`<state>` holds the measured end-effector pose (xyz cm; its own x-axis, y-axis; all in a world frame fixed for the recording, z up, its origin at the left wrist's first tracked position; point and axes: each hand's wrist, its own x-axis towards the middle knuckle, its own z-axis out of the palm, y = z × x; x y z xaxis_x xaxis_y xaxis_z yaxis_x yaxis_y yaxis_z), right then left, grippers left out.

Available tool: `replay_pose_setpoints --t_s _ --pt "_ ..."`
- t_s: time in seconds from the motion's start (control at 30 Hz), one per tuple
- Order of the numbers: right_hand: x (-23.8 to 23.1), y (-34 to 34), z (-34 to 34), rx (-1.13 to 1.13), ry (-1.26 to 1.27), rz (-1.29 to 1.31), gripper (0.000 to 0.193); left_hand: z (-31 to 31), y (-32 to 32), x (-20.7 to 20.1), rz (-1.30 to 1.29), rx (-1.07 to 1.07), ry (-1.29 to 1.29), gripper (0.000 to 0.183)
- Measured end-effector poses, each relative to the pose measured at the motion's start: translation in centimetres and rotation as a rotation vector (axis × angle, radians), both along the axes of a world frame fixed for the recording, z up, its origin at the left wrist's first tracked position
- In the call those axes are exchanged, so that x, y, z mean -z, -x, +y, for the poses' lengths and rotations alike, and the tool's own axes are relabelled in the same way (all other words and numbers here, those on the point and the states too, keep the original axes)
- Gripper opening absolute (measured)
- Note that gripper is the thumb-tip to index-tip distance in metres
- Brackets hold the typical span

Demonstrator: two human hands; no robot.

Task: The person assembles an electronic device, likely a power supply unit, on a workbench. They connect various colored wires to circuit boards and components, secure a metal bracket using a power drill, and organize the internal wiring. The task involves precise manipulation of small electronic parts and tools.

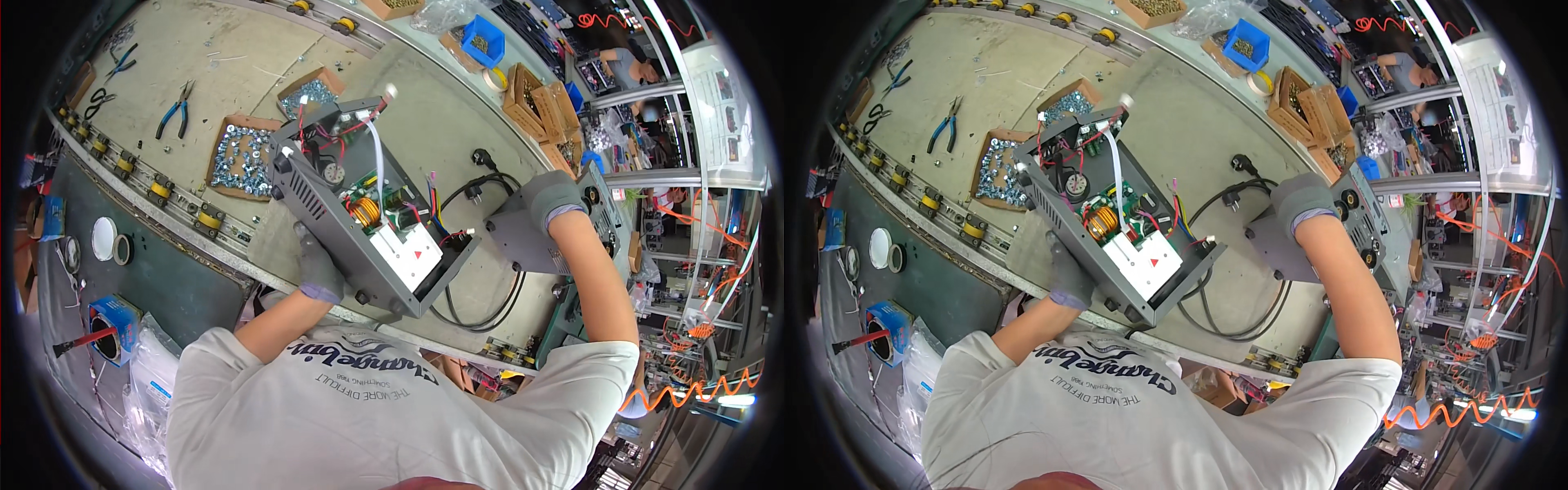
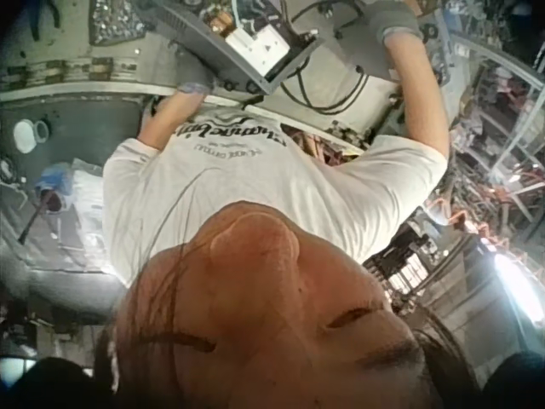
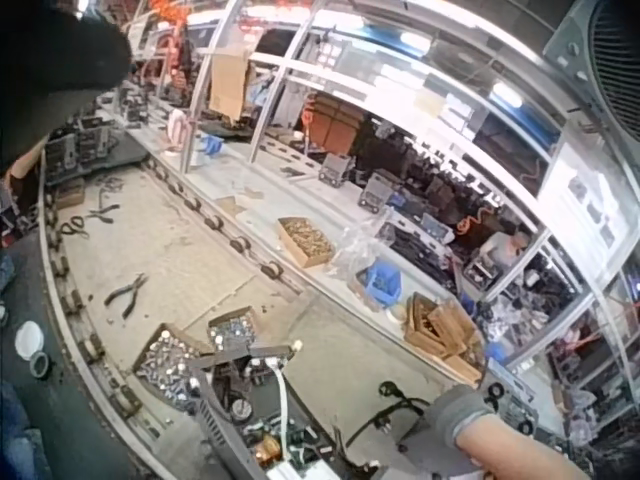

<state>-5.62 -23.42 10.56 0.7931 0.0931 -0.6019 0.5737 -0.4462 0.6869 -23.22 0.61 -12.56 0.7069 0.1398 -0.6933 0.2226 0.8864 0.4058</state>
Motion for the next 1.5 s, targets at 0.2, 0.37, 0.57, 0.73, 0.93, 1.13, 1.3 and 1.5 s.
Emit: replay_pose_setpoints --t_s 0.2,0.37,0.57,0.73,0.93,1.13,1.3,1.5 --pt "0.3 1.8 -2.8 -0.045 -0.106 -0.032 0.019 5.7 5.1 -1.0 -0.179 0.663 -0.885 0.049" --pt "-0.8 4.9 -4.9 0.028 -0.163 -0.12 0.016 11.4 3.6 -13.7 -0.078 0.682 -1.654 0.024" --pt "-2.2 7.4 -8.6 0.094 -0.207 -0.115 0.013 2.1 -11.2 -21.9 -1.06 0.636 -1.958 0.024" --pt "-2.3 8.6 -10.7 0.083 -0.241 -0.099 0.009 -14.2 -21.8 -12.3 -1.978 1.461 -1.886 0.035" --pt "-1.6 10.7 -13.7 -0.057 -0.354 -0.119 0.009 -20.6 -27.6 -4.8 -2.13 1.845 -2.597 0.034" --pt "-1.8 11.4 -12.8 -0.091 -0.227 0.007 0.01 -18.0 -35.3 -3.2 -1.707 1.465 -2.688 0.034" --pt "-0.1 9.2 -7.3 0.039 -0.192 0.258 0.014 -14.6 -32.3 -10.8 -1.297 1.819 -2.442 0.035" --pt "-0.4 4.9 1.8 -0.262 -0.174 0.338 0.015 -5.2 -29.6 -16.2 -0.75 1.899 -2.281 0.039"
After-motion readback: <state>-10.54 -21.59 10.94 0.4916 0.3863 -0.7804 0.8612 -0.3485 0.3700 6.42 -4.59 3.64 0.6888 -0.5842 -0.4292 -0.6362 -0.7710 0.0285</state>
